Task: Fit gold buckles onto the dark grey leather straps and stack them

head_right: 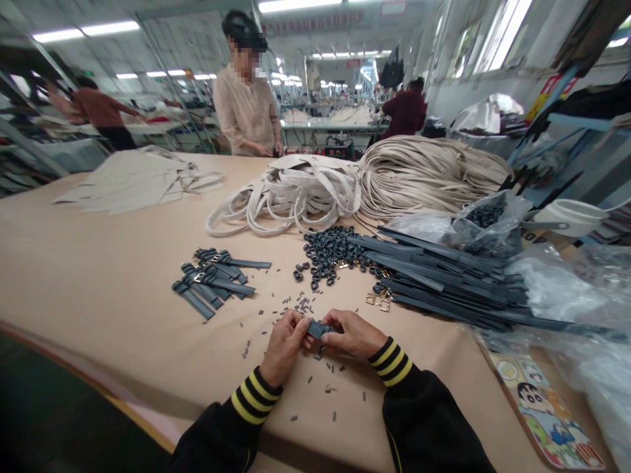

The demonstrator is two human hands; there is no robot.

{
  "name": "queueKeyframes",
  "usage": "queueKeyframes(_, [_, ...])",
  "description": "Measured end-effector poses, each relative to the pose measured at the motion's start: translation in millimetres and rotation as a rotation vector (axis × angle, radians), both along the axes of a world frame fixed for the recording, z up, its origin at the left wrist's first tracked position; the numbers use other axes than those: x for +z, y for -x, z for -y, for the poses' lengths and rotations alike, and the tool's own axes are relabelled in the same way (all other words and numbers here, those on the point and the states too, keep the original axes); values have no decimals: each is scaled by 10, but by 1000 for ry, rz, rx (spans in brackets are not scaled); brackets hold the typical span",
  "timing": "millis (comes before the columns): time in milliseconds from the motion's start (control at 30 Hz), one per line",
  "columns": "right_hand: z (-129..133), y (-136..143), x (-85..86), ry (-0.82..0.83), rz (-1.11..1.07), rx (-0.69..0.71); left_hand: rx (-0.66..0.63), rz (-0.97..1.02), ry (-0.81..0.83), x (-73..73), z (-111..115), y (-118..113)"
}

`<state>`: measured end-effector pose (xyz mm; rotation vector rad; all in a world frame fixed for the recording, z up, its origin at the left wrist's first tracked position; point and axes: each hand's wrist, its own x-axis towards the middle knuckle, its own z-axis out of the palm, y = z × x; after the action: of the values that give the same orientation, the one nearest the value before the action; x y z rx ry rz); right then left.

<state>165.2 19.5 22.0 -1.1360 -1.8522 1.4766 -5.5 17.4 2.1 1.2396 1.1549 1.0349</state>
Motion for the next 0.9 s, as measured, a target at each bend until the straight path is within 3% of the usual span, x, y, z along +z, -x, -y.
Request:
queueKeyframes(333, [0,79,38,-37,110,-50,42,-17,3,3,23,-60])
queueKeyframes(400, [-3,72,43,-52,134,-37,-14,26,59,16,18,-55])
queueKeyframes(567, [-20,-14,42,-66,183,16,-306,57,121,47,-21,26])
queueKeyframes(700, [-188,39,119,-153,273,24,-328,86,150,30,-57,48])
queueKeyframes(767, [-373,130,174,-267,401,-37,-282,83,143,0,-64,27])
queueKeyframes(900, [-768,373,202,-424,732,-295,-200,60,128,-98,-7,-51])
